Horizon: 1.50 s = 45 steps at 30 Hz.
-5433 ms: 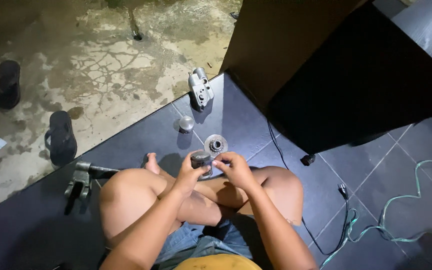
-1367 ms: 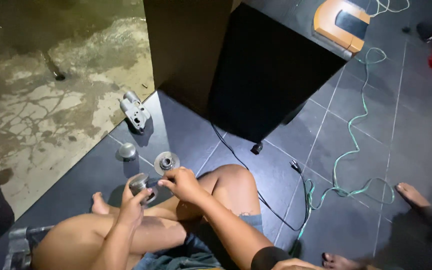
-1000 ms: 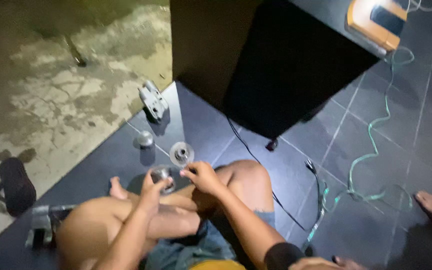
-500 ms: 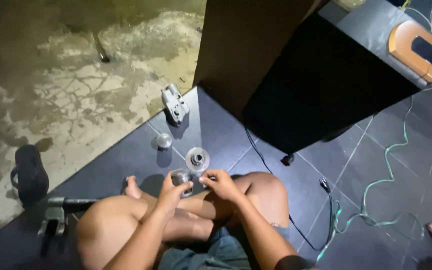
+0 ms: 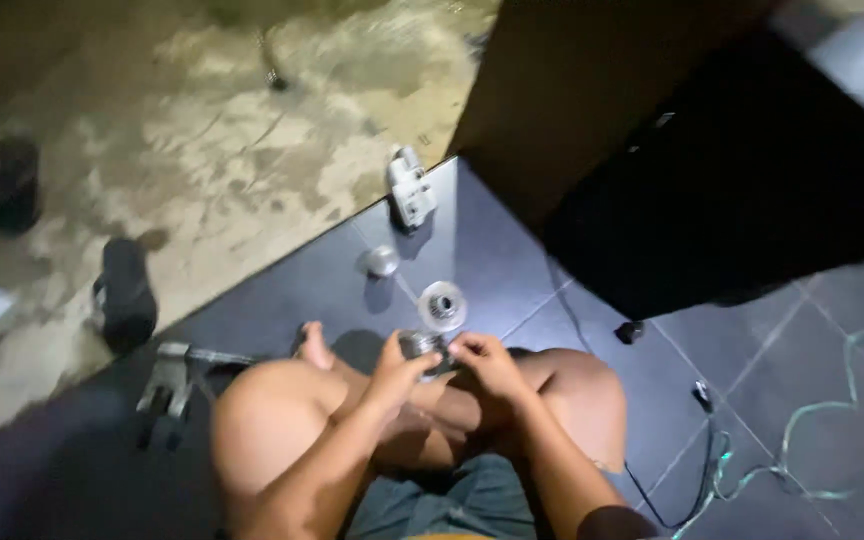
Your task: The person inspects and cleans a motorcycle piston and internal engine components.
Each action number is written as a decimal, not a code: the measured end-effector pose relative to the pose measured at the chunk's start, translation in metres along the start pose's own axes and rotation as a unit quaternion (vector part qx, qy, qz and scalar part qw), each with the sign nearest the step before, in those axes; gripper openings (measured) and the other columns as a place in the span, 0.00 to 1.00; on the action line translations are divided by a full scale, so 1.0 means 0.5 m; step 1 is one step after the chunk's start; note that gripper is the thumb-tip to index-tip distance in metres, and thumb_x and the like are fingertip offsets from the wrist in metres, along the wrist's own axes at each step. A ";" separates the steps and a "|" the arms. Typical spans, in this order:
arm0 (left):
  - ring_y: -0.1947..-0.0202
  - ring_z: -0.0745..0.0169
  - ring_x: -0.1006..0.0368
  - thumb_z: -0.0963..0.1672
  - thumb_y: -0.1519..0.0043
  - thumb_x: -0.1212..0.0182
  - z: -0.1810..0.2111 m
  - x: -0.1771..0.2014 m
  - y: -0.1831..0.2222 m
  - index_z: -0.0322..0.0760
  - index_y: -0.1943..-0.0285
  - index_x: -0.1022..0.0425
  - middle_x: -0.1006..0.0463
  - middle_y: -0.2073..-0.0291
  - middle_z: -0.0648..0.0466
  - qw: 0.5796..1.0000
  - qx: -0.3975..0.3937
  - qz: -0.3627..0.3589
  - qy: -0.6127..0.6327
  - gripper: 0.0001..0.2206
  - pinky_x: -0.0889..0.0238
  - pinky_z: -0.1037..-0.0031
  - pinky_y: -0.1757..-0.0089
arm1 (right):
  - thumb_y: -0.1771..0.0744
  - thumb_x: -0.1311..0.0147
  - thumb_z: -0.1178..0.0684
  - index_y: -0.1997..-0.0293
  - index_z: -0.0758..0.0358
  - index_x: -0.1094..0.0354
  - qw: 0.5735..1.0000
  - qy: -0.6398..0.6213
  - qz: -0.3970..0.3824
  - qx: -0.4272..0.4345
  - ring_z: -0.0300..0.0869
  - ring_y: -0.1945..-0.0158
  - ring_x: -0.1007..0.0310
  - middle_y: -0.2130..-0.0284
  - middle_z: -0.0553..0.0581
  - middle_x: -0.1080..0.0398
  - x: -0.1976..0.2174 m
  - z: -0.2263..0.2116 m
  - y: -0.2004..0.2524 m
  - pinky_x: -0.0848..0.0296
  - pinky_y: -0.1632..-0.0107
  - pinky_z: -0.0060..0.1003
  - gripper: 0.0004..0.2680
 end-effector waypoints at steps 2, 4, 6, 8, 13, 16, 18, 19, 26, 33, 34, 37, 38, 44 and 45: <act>0.57 0.61 0.26 0.40 0.51 0.25 0.016 0.002 -0.002 0.33 0.49 0.30 0.22 0.59 0.52 1.000 -0.007 0.013 -0.014 0.23 0.30 0.70 0.56 | 0.32 0.43 0.55 0.65 0.68 0.26 1.000 0.005 -0.010 0.004 0.32 0.65 0.33 0.72 0.46 0.28 0.001 0.011 -0.005 0.31 0.59 0.31 0.07; 0.57 0.62 0.25 0.39 0.53 0.25 0.053 -0.006 -0.002 0.35 0.49 0.30 0.22 0.59 0.52 0.999 -0.013 0.015 -0.030 0.24 0.29 0.71 0.56 | 0.31 0.43 0.55 0.65 0.69 0.27 1.000 0.009 -0.009 0.009 0.32 0.63 0.33 0.71 0.47 0.28 -0.001 -0.011 -0.012 0.31 0.58 0.31 0.07; 0.58 0.61 0.25 0.39 0.54 0.27 0.073 -0.036 0.036 0.38 0.49 0.34 0.24 0.59 0.54 0.990 0.080 -0.022 0.116 0.24 0.26 0.65 0.58 | 0.32 0.47 0.55 0.65 0.67 0.27 0.996 -0.064 0.004 -0.066 0.34 0.65 0.29 0.71 0.48 0.26 -0.017 -0.040 0.010 0.27 0.58 0.33 0.07; 0.57 0.62 0.25 0.39 0.52 0.27 0.058 -0.025 0.042 0.36 0.48 0.33 0.24 0.58 0.53 0.997 0.046 -0.013 0.055 0.24 0.28 0.68 0.56 | 0.32 0.45 0.56 0.66 0.67 0.28 0.999 -0.034 0.003 -0.039 0.33 0.63 0.31 0.70 0.48 0.27 -0.004 -0.001 0.023 0.29 0.56 0.32 0.06; 0.56 0.63 0.25 0.39 0.50 0.27 0.097 -0.026 0.028 0.35 0.47 0.30 0.22 0.57 0.51 1.000 -0.021 -0.005 -0.020 0.22 0.28 0.71 0.54 | 0.32 0.46 0.56 0.65 0.67 0.27 0.988 -0.129 0.002 -0.083 0.35 0.64 0.31 0.70 0.49 0.27 -0.003 0.011 0.002 0.30 0.56 0.33 0.06; 0.56 0.63 0.26 0.39 0.51 0.28 0.104 -0.027 0.001 0.35 0.47 0.31 0.24 0.58 0.53 0.999 0.027 -0.017 0.042 0.23 0.28 0.70 0.55 | 0.33 0.44 0.58 0.66 0.67 0.27 0.997 -0.062 0.012 -0.040 0.32 0.63 0.31 0.70 0.46 0.27 0.016 -0.001 -0.031 0.29 0.56 0.32 0.04; 0.56 0.66 0.26 0.38 0.53 0.27 0.112 -0.030 0.016 0.39 0.45 0.33 0.25 0.57 0.55 0.999 0.036 -0.014 0.019 0.26 0.29 0.72 0.54 | 0.32 0.43 0.57 0.67 0.68 0.28 0.999 -0.042 0.010 -0.020 0.32 0.63 0.34 0.71 0.47 0.30 0.019 0.027 -0.020 0.32 0.56 0.31 0.06; 0.56 0.66 0.26 0.38 0.53 0.27 0.106 -0.031 0.024 0.39 0.45 0.33 0.25 0.57 0.55 0.999 0.045 -0.013 0.019 0.26 0.29 0.72 0.54 | 0.32 0.43 0.57 0.67 0.68 0.28 0.999 -0.045 0.010 -0.028 0.32 0.63 0.34 0.71 0.47 0.30 0.013 0.015 -0.011 0.32 0.56 0.31 0.06; 0.56 0.65 0.25 0.39 0.51 0.24 0.127 -0.045 -0.002 0.34 0.46 0.29 0.22 0.58 0.54 0.999 -0.005 -0.040 0.036 0.24 0.29 0.72 0.53 | 0.32 0.43 0.57 0.66 0.68 0.27 0.997 -0.064 -0.014 -0.028 0.33 0.63 0.32 0.71 0.47 0.27 0.025 -0.027 -0.019 0.31 0.57 0.30 0.05; 0.57 0.66 0.25 0.39 0.53 0.22 0.134 -0.040 0.006 0.38 0.46 0.33 0.23 0.57 0.55 1.000 0.015 -0.005 0.008 0.28 0.27 0.72 0.57 | 0.33 0.42 0.57 0.67 0.70 0.28 1.000 -0.002 0.021 0.006 0.33 0.64 0.34 0.72 0.50 0.28 0.022 -0.090 -0.009 0.32 0.58 0.31 0.06; 0.57 0.66 0.25 0.39 0.53 0.22 0.121 -0.040 0.019 0.38 0.46 0.33 0.23 0.57 0.55 1.000 0.017 -0.003 0.008 0.28 0.27 0.72 0.57 | 0.33 0.42 0.57 0.67 0.70 0.28 1.000 -0.003 0.018 0.004 0.33 0.64 0.34 0.72 0.50 0.28 0.020 -0.094 0.009 0.32 0.58 0.31 0.06; 0.56 0.66 0.26 0.39 0.53 0.21 0.126 -0.034 -0.007 0.39 0.46 0.34 0.22 0.58 0.54 0.998 -0.004 -0.006 -0.066 0.28 0.29 0.73 0.55 | 0.34 0.41 0.57 0.69 0.70 0.28 0.995 0.073 0.021 0.062 0.34 0.65 0.29 0.73 0.51 0.25 0.028 -0.128 -0.019 0.29 0.57 0.31 0.06; 0.56 0.66 0.25 0.38 0.53 0.23 0.122 -0.034 -0.021 0.38 0.46 0.34 0.22 0.58 0.54 0.999 0.003 -0.012 -0.030 0.27 0.29 0.73 0.55 | 0.34 0.40 0.57 0.69 0.69 0.28 0.996 0.067 0.033 0.049 0.34 0.65 0.29 0.73 0.51 0.25 0.038 -0.116 -0.036 0.29 0.58 0.32 0.06; 0.57 0.64 0.26 0.37 0.52 0.25 0.048 -0.027 -0.038 0.38 0.45 0.32 0.23 0.59 0.54 0.999 0.023 -0.036 -0.010 0.26 0.32 0.70 0.55 | 0.35 0.39 0.57 0.70 0.70 0.27 0.998 0.052 0.007 0.027 0.35 0.65 0.29 0.73 0.53 0.25 0.041 -0.066 -0.036 0.30 0.59 0.32 0.06; 0.52 0.67 0.26 0.38 0.53 0.22 0.013 -0.018 -0.036 0.38 0.44 0.32 0.22 0.56 0.55 0.997 -0.025 -0.044 -0.061 0.28 0.31 0.71 0.50 | 0.36 0.39 0.57 0.71 0.69 0.26 0.996 0.074 0.017 0.038 0.35 0.64 0.27 0.73 0.53 0.25 0.046 -0.042 -0.022 0.29 0.58 0.32 0.06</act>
Point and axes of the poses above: each hand's wrist, its own y-axis away from the middle knuckle, its own x-axis out of the back of the hand, z = x × y, the point moved 8 cm from there along -y, towards the middle knuckle
